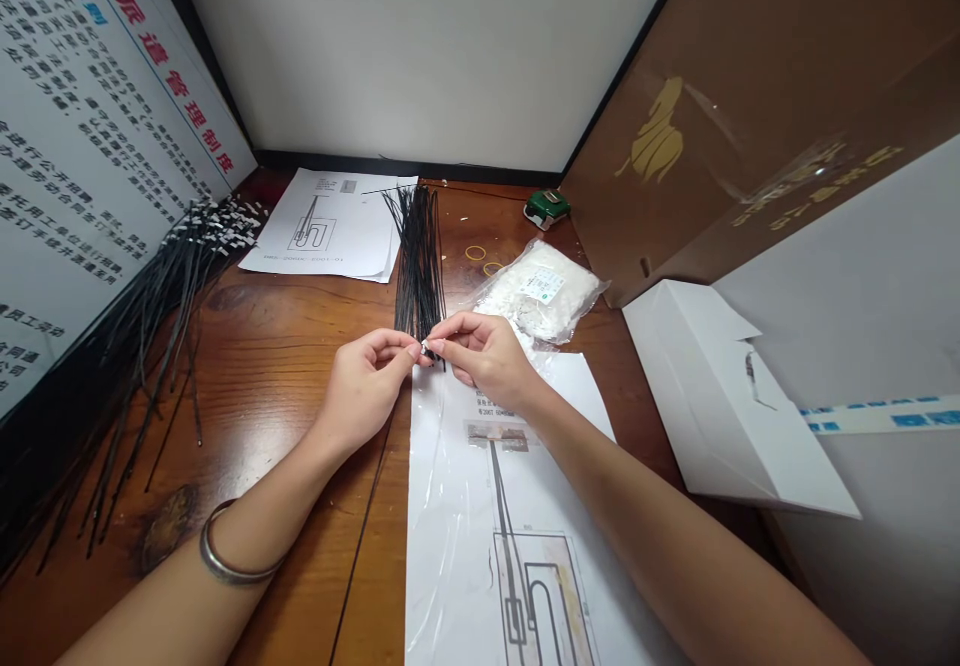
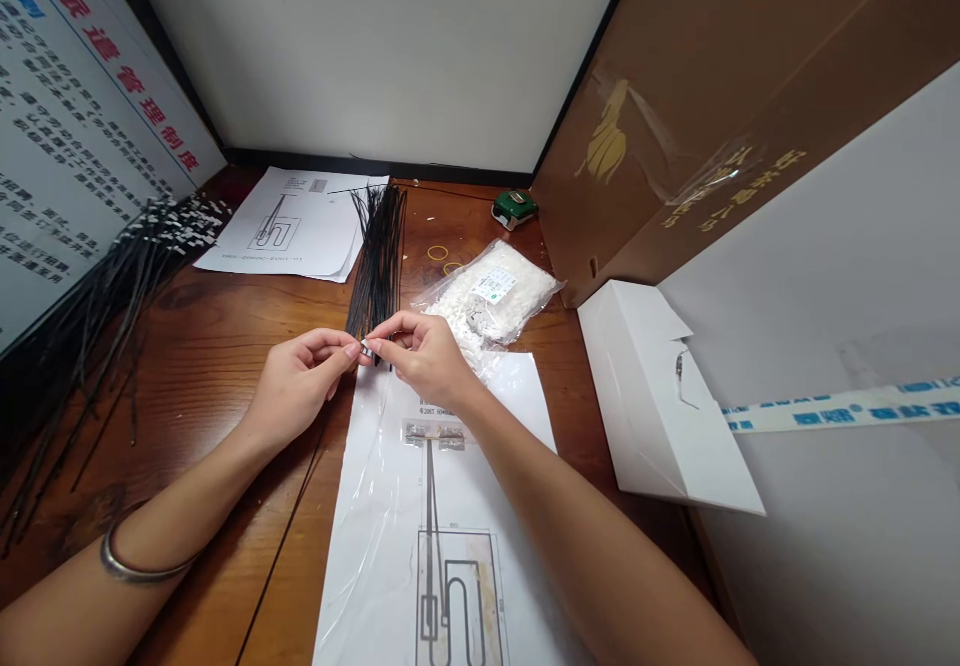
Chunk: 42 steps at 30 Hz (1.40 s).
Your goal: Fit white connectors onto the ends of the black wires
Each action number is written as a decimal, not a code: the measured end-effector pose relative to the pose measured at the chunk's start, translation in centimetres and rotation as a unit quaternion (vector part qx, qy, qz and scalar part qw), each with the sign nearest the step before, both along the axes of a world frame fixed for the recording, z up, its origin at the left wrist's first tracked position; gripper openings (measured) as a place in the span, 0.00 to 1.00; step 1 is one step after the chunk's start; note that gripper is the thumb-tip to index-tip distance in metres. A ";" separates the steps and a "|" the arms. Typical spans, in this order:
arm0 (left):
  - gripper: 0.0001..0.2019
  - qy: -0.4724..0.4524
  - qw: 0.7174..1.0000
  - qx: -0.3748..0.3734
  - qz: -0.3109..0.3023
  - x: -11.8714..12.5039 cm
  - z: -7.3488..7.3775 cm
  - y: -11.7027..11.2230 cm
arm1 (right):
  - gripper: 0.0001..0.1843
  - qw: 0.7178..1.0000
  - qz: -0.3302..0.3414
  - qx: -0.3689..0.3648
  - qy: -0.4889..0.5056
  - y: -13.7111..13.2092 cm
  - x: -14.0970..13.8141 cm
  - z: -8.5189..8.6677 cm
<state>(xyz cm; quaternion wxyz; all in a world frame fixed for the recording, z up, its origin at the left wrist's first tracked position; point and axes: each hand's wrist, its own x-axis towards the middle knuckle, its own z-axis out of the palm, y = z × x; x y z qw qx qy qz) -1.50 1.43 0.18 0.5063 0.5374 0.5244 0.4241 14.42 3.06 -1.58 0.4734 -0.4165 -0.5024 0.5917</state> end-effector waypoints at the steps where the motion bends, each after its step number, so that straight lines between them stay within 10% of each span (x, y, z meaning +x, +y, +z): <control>1: 0.07 0.001 1.000 0.001 -0.001 0.0 -0.1 0.0 | 0.14 1.000 0.002 0.000 -0.004 0.0 0.0 0.0; 42: 0.09 0.005 1.000 -0.013 -0.020 -0.3 -0.6 0.1 | 0.13 0.997 0.012 0.005 -0.076 -0.1 0.2 0.3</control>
